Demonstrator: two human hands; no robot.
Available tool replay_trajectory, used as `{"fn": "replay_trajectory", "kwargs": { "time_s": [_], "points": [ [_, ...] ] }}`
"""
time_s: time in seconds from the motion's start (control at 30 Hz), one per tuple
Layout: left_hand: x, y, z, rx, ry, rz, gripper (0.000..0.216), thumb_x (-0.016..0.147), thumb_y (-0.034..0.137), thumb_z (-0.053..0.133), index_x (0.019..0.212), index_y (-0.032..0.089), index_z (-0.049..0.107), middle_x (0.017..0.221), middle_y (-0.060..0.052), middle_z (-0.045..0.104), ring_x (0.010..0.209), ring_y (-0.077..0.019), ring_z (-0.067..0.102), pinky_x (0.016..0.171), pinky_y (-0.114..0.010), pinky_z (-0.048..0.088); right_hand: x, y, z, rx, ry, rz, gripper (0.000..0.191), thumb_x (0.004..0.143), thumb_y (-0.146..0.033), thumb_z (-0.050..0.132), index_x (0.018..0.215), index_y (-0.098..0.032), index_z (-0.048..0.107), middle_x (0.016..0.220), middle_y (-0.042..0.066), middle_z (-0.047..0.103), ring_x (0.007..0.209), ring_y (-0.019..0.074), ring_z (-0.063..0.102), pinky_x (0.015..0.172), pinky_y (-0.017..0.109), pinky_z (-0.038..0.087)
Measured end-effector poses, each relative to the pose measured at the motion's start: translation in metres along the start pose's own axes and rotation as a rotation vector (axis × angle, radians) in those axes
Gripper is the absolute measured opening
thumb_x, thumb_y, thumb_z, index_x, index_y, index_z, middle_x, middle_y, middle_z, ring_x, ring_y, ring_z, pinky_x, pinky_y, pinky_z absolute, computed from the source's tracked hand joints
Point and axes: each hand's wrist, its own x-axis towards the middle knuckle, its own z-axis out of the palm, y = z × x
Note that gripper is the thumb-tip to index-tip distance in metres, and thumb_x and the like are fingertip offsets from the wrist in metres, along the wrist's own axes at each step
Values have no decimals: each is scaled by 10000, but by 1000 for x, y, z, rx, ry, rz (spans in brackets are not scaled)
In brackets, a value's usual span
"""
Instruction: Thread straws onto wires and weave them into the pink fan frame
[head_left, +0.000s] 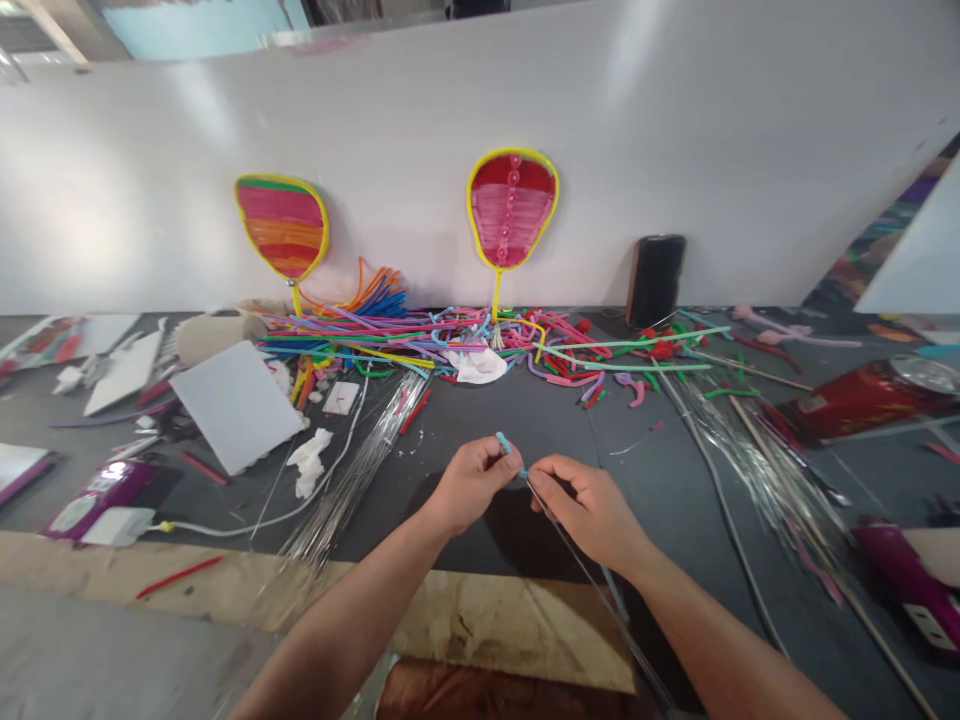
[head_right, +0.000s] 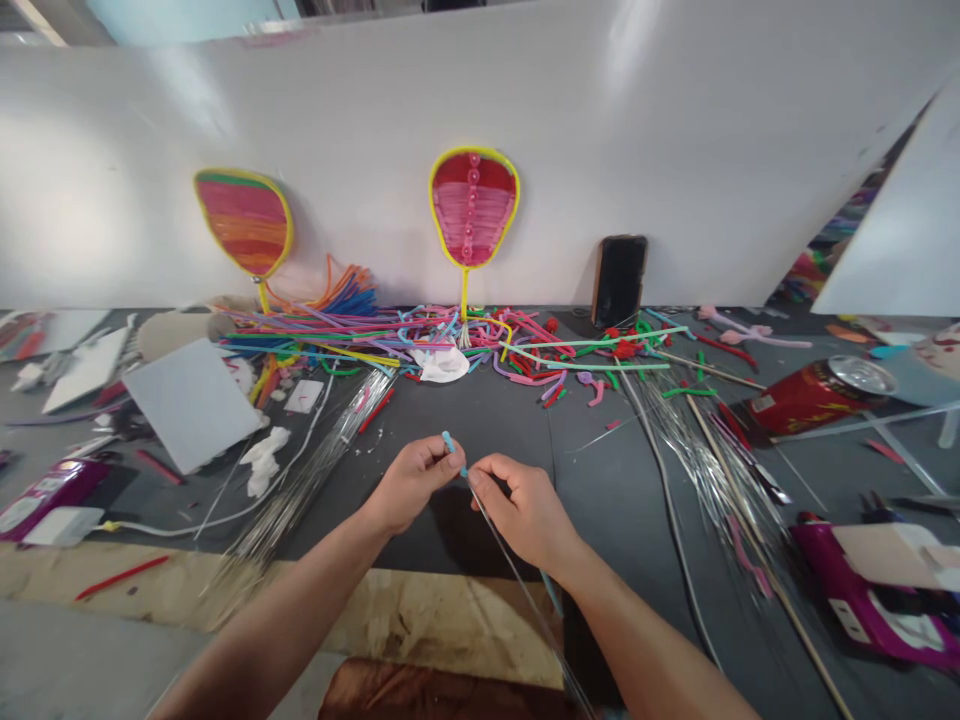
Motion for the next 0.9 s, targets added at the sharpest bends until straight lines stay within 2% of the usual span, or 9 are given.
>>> {"fn": "replay_trajectory", "kwargs": {
  "time_s": [0.33, 0.53, 0.67, 0.8, 0.9],
  "points": [
    [1, -5, 2, -233, -38, -6, 271, 759, 393, 617, 726, 130, 557, 650, 4, 511, 625, -108, 443, 636, -243, 336, 4, 0, 5, 651, -151, 291, 354, 777, -522, 578, 722, -176, 531, 550, -32, 561, 412, 67, 446, 409, 187, 364],
    [-1, 1, 2, -240, -99, 39, 290, 775, 419, 606, 725, 137, 561, 615, 5, 524, 605, -107, 454, 620, -238, 335, 3, 0, 7, 747, -234, 327, 369, 760, -534, 586, 755, -166, 553, 475, -43, 522, 351, 56, 379, 366, 181, 283],
    [-1, 3, 2, -236, -112, 77, 275, 790, 405, 598, 745, 134, 575, 658, -6, 540, 649, -115, 485, 661, -244, 362, 2, 2, 8, 611, -135, 229, 324, 817, -494, 519, 734, -181, 520, 464, -70, 447, 359, 55, 312, 370, 185, 246],
    [0, 1, 3, -229, -70, 47, 277, 764, 400, 632, 810, 129, 599, 735, -19, 555, 708, -120, 496, 695, -241, 375, -1, 0, 3, 155, 33, 31, 274, 881, -379, 444, 697, -190, 517, 529, -42, 478, 456, 87, 411, 461, 208, 325],
    [1, -1, 3, -220, -51, 9, 288, 733, 402, 662, 770, 127, 587, 715, 0, 522, 672, -97, 452, 659, -222, 356, -2, -1, 0, -74, 117, -68, 226, 890, -323, 429, 743, -197, 544, 544, -37, 504, 507, 107, 470, 515, 212, 352]
  ]
}}
